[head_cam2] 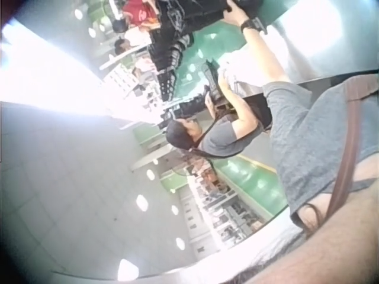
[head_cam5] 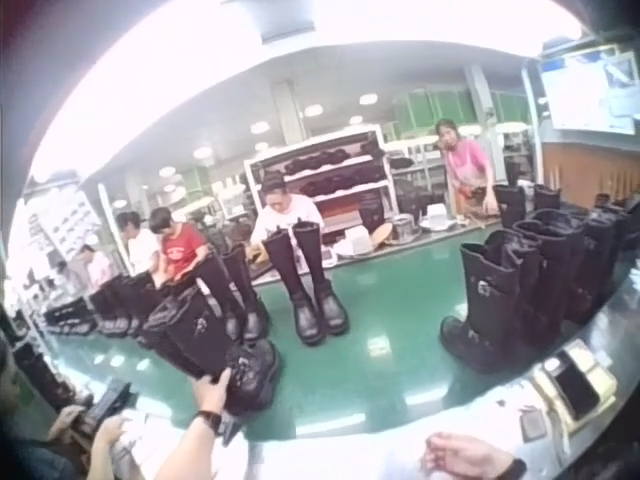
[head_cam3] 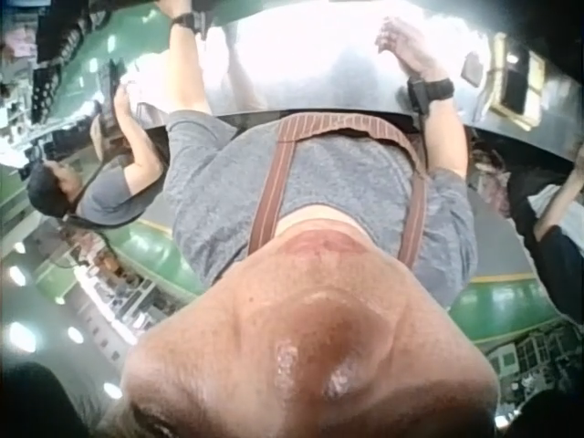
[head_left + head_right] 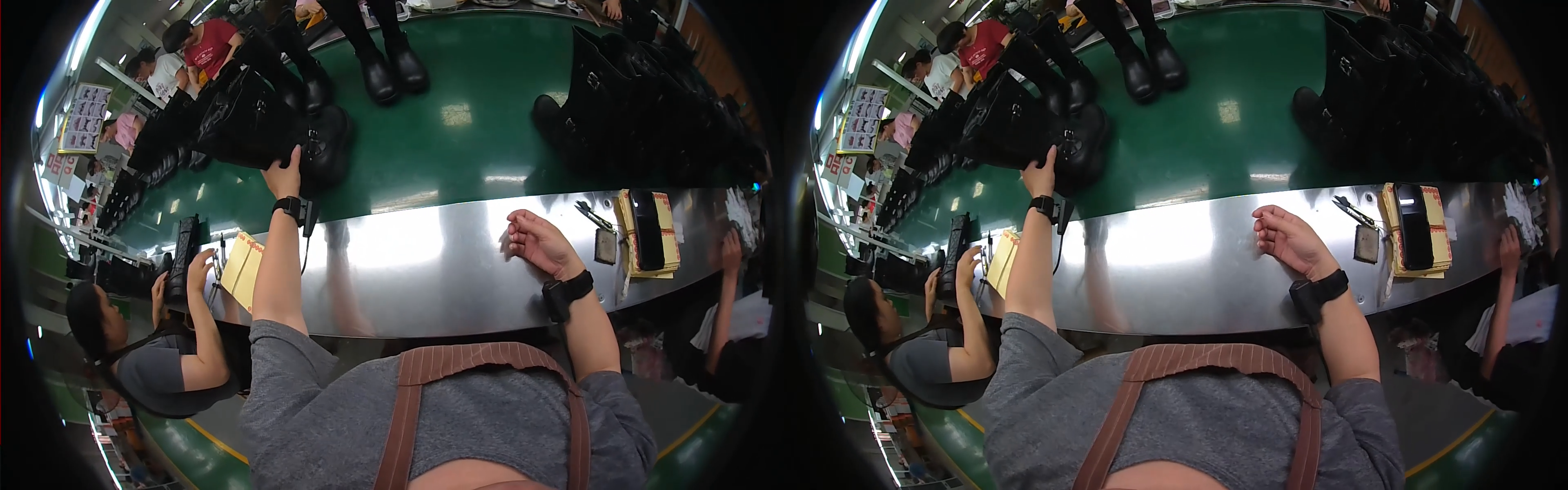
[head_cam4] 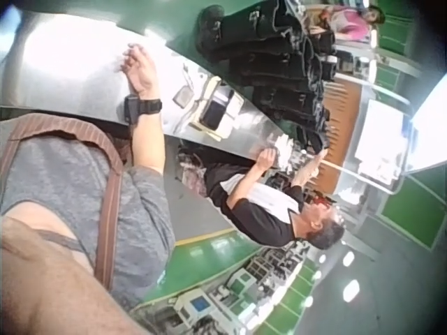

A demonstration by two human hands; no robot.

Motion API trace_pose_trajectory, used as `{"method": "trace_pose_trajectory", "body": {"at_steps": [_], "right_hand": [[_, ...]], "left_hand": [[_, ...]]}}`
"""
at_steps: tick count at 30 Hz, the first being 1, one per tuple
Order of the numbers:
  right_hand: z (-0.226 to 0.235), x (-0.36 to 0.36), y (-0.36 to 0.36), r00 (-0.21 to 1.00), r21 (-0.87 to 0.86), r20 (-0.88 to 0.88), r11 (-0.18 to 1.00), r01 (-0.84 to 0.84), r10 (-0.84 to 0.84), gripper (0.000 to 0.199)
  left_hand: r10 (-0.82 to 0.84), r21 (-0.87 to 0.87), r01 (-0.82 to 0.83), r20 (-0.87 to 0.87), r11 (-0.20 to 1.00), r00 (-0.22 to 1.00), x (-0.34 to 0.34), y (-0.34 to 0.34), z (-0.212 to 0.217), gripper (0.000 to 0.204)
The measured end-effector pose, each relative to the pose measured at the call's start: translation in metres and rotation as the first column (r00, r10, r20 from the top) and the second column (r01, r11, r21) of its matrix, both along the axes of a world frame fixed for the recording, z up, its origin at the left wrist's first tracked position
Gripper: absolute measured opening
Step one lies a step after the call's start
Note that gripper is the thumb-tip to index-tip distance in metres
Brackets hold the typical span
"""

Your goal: The recorder is inspecting and cleaning pairs of black boots on a production line, checking zippers, buckles, and wiping off debris.

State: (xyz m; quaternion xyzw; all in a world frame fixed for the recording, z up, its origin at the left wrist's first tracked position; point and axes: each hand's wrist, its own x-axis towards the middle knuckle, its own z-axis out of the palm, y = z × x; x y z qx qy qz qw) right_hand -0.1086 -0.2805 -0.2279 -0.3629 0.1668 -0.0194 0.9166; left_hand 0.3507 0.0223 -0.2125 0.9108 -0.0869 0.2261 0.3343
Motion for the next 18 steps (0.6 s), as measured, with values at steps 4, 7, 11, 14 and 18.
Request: {"method": "trace_pose_trajectory", "body": {"at_steps": [4, 7, 11, 14, 18], "right_hand": [[-0.001, 0.0, 0.0, 1.0, -0.018, -0.003, 1.0, -0.006, 0.006, 0.016], [-0.002, 0.001, 0.0, 1.0, -0.042, -0.003, 0.999, -0.014, 0.014, 0.016], [-0.003, 0.001, 0.0, 1.0, -0.061, 0.004, 0.998, -0.021, 0.021, 0.017], [-0.003, 0.002, -0.001, 1.0, -0.068, -0.006, 0.997, -0.023, 0.023, 0.017], [-0.003, 0.003, 0.0, 0.999, -0.082, -0.03, 0.996, -0.029, 0.026, 0.017]], "left_hand": [[-0.14, -0.04, 0.136, -0.108, 0.99, 0.984, -0.02, -0.002, 0.012, 0.068], [-0.123, 0.083, 0.142, -0.194, 0.986, 0.973, -0.034, -0.003, 0.026, 0.065], [-0.01, 0.345, 0.086, -0.218, 0.935, 0.976, -0.063, -0.011, 0.063, 0.058], [-0.095, 0.599, 0.327, -0.385, 0.731, 0.918, -0.089, -0.032, 0.087, 0.049], [-0.469, 0.395, 0.594, -0.373, 0.701, 0.801, -0.093, -0.093, 0.092, 0.039]]}}
